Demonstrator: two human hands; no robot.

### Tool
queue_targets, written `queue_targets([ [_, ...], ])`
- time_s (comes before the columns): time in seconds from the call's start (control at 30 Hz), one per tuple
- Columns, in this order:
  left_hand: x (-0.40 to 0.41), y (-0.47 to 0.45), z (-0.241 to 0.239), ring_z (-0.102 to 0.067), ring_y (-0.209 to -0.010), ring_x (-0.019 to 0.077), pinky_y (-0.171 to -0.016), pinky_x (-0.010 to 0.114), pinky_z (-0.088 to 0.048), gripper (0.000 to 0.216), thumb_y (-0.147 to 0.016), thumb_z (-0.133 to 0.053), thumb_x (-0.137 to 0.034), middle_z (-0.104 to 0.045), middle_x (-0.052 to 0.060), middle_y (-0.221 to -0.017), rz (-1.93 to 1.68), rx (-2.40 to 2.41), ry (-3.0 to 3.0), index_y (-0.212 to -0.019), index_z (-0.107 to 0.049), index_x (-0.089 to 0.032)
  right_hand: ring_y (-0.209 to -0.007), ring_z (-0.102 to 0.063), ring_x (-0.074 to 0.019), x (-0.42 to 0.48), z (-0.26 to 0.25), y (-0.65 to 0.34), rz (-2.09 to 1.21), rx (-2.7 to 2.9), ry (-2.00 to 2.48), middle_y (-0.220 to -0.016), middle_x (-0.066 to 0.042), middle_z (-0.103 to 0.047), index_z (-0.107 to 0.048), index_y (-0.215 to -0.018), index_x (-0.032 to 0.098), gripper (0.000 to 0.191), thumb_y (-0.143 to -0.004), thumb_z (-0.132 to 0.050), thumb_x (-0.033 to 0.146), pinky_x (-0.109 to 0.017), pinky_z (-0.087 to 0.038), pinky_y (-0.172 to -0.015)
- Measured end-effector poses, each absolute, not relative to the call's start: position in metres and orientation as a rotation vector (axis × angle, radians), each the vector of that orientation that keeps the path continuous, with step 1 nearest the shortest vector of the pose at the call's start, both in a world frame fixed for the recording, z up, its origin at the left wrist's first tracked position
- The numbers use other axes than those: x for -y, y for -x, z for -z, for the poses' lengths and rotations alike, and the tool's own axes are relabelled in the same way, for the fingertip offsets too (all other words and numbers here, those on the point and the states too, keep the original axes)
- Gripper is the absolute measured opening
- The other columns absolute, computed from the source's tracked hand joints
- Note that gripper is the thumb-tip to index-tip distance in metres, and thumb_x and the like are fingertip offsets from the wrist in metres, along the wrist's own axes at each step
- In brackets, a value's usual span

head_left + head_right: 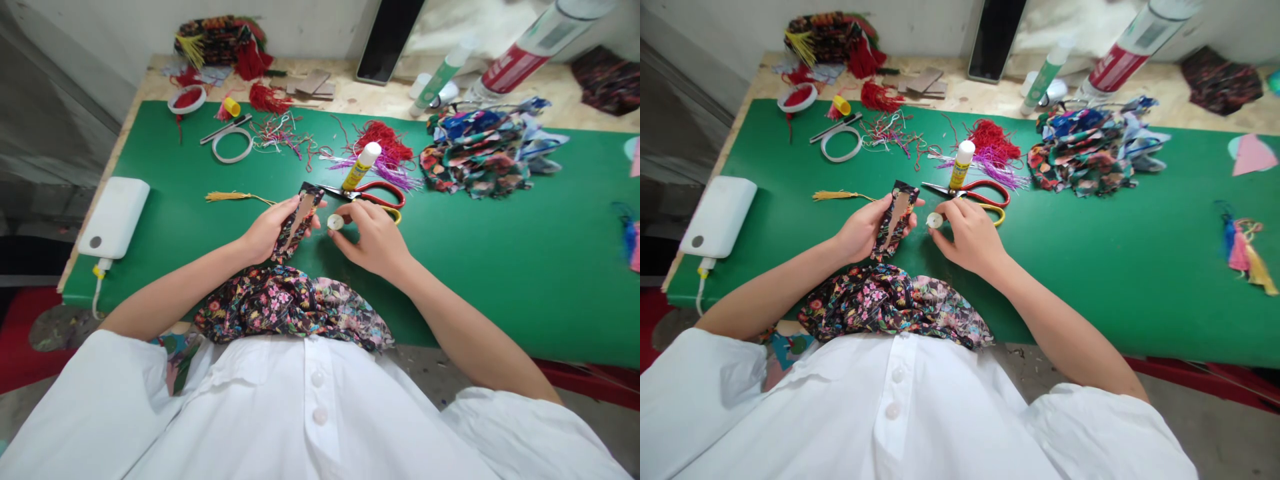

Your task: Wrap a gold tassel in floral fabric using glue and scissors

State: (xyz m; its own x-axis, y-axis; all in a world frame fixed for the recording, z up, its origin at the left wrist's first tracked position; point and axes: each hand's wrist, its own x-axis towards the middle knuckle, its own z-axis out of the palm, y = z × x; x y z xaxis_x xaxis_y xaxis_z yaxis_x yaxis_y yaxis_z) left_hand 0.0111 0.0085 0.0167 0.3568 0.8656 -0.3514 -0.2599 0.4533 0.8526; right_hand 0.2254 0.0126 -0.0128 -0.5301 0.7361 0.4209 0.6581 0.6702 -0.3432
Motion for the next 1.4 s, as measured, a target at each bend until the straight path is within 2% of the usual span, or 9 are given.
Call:
queue_targets([
  [0.2, -0.010, -0.012, -0.019, -0.067, -0.073, 0.0113, -0.071, 0.021, -0.052, 0.024, -0.098, -0.052, -0.029, -0.073, 0.004, -0.086, -0.970, -0.938, -0.615, -0.103, -0.069, -0.012, -0.074, -0.061, -0.0203, -0.008, 0.008, -0.223, -0.446, 2.181, 1.064, -0.081, -0.006, -0.067, -0.058, -0.094, 0.019, 0.013, -0.088, -0.063, 0.029, -0.032, -0.048, -0.069],
  [0.3, -0.011, -0.013, -0.020, -0.069, -0.077, 0.0110, -0.073, 0.022, -0.054, 0.021, -0.099, -0.048, -0.022, -0.074, 0.004, -0.091, -1.054, -0.912, -0.579, -0.106, -0.066, -0.013, -0.072, -0.060, -0.0165, -0.006, 0.002, -0.220, -0.872, 2.047, 1.050, -0.082, -0.004, -0.067, -0.062, -0.090, 0.019, 0.018, -0.086, -0.068, 0.036, -0.029, -0.048, -0.067],
  [0.43, -0.010, -0.013, -0.018, -0.072, -0.092, 0.0134, -0.083, 0.027, -0.057, 0.022, -0.102, -0.044, -0.023, -0.073, 0.005, -0.109, -1.148, -0.897, -0.628, -0.118, -0.057, -0.018, -0.082, -0.065, -0.0166, -0.005, 0.000, -0.216, -1.550, 1.763, 0.906, -0.095, -0.006, -0.071, -0.067, -0.092, 0.019, 0.033, -0.081, -0.074, 0.049, -0.028, -0.054, -0.072],
  [0.53, -0.009, -0.013, -0.017, -0.071, -0.105, 0.0150, -0.089, 0.030, -0.056, 0.028, -0.103, -0.042, -0.027, -0.071, 0.003, -0.116, -1.154, -0.891, -0.723, -0.129, -0.051, -0.026, -0.083, -0.067, -0.0163, -0.004, 0.001, -0.213, -1.760, 1.598, 0.847, -0.096, -0.005, -0.073, -0.071, -0.090, 0.020, 0.038, -0.074, -0.080, 0.053, -0.027, -0.056, -0.073],
  [0.67, -0.006, -0.012, -0.019, -0.068, -0.115, 0.0175, -0.095, 0.033, -0.055, 0.040, -0.101, -0.049, -0.038, -0.069, 0.001, -0.121, -1.134, -0.863, -0.891, -0.140, -0.043, -0.037, -0.076, -0.066, -0.0149, -0.001, 0.002, -0.210, -1.783, 1.490, 0.879, -0.088, -0.004, -0.073, -0.073, -0.087, 0.019, 0.039, -0.069, -0.085, 0.051, -0.026, -0.056, -0.070],
  [0.83, -0.007, -0.007, -0.025, -0.064, -0.126, 0.0227, -0.098, 0.036, -0.056, 0.044, -0.101, -0.041, -0.052, -0.068, 0.004, -0.129, -1.108, -0.829, -0.922, -0.139, -0.049, -0.031, -0.066, -0.062, -0.0130, -0.003, 0.002, -0.213, -1.658, 1.371, 0.935, -0.075, -0.001, -0.069, -0.073, -0.081, 0.019, 0.040, -0.065, -0.088, 0.052, -0.025, -0.052, -0.062],
  [1.0, -0.010, -0.007, -0.023, -0.061, -0.131, 0.0206, -0.102, 0.034, -0.055, 0.046, -0.098, -0.054, -0.043, -0.068, 0.002, -0.132, -1.126, -0.836, -0.900, -0.142, -0.046, -0.034, -0.062, -0.057, -0.0109, -0.009, 0.003, -0.217, -1.556, 1.326, 0.944, -0.071, 0.000, -0.067, -0.073, -0.077, 0.019, 0.038, -0.063, -0.090, 0.050, -0.024, -0.050, -0.059],
  [1.2, -0.014, -0.006, -0.014, -0.057, -0.136, 0.0197, -0.107, 0.032, -0.051, 0.045, -0.097, -0.056, -0.030, -0.066, 0.005, -0.137, -1.149, -0.839, -0.915, -0.141, -0.048, -0.029, -0.064, -0.061, -0.0135, -0.007, -0.002, -0.216, -1.520, 1.377, 0.981, -0.074, -0.002, -0.069, -0.073, -0.078, 0.019, 0.041, -0.063, -0.089, 0.054, -0.026, -0.053, -0.061],
  [1.4, -0.017, -0.005, -0.010, -0.052, -0.140, 0.0261, -0.107, 0.035, -0.052, 0.044, -0.091, -0.065, -0.034, -0.059, 0.008, -0.145, -1.183, -0.864, -0.976, -0.132, -0.053, -0.026, -0.066, -0.062, -0.0132, -0.004, -0.001, -0.213, -1.478, 1.370, 1.006, -0.080, -0.003, -0.070, -0.072, -0.080, 0.019, 0.039, -0.065, -0.088, 0.051, -0.026, -0.054, -0.062],
])
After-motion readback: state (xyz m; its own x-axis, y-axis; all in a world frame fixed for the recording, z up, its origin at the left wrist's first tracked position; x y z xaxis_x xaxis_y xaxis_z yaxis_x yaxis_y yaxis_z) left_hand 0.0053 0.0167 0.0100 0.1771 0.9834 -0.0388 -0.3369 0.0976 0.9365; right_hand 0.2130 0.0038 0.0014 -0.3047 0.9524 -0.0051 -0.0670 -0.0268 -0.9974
